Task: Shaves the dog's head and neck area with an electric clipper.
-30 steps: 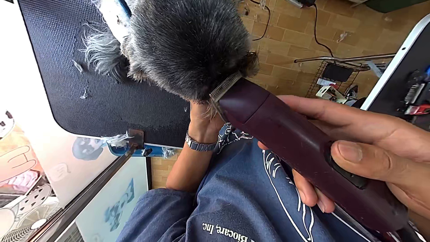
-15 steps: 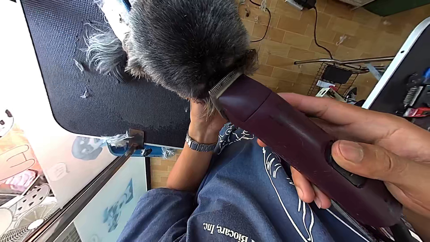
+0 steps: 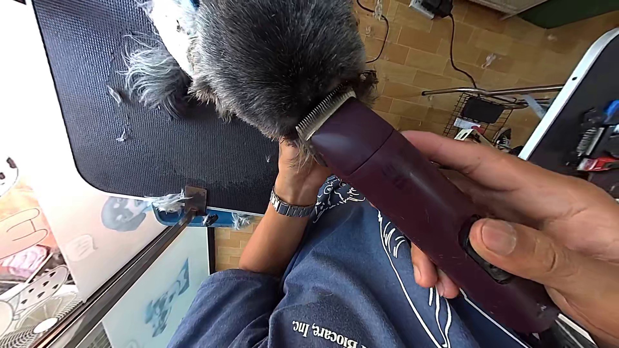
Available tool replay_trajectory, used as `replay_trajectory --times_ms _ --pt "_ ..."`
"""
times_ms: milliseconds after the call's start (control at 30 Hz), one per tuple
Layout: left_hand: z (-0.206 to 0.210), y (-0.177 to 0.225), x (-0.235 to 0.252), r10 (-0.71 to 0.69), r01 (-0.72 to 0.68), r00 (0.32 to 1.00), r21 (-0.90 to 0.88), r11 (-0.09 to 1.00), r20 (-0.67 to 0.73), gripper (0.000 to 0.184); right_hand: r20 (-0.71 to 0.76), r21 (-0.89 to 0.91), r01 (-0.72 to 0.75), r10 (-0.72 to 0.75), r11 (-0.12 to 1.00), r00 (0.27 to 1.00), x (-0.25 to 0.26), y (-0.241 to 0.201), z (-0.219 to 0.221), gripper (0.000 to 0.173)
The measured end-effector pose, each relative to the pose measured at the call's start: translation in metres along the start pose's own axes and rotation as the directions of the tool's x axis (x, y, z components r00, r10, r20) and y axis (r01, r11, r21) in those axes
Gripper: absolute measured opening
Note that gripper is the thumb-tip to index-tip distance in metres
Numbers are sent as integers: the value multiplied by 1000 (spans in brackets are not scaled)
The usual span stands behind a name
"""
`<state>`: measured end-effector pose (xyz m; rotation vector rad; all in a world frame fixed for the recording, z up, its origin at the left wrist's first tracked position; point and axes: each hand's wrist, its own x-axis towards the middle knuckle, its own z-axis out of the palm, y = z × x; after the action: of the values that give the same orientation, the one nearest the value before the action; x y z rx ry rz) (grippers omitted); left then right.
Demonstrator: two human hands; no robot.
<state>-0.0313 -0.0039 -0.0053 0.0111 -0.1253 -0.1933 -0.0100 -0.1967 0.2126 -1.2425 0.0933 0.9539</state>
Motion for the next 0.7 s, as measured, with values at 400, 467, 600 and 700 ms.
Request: replay_trajectory --times_ms 400,467,600,700 --pt "54 1 35 31 41 838 119 992 -544 38 -28 -96 56 -59 994 998 0 3 3 60" --pt "57 1 38 22 34 830 90 995 -557 41 -32 -105 41 -44 994 999 -3 5 1 60" --pt "60 3 32 46 0 908 110 994 -416 34 -41 -102 51 -55 993 998 4 5 -1 60" --pt "67 3 36 89 -28 890 141 990 -447 35 -10 -35 98 -99 995 995 4 3 -7 61"
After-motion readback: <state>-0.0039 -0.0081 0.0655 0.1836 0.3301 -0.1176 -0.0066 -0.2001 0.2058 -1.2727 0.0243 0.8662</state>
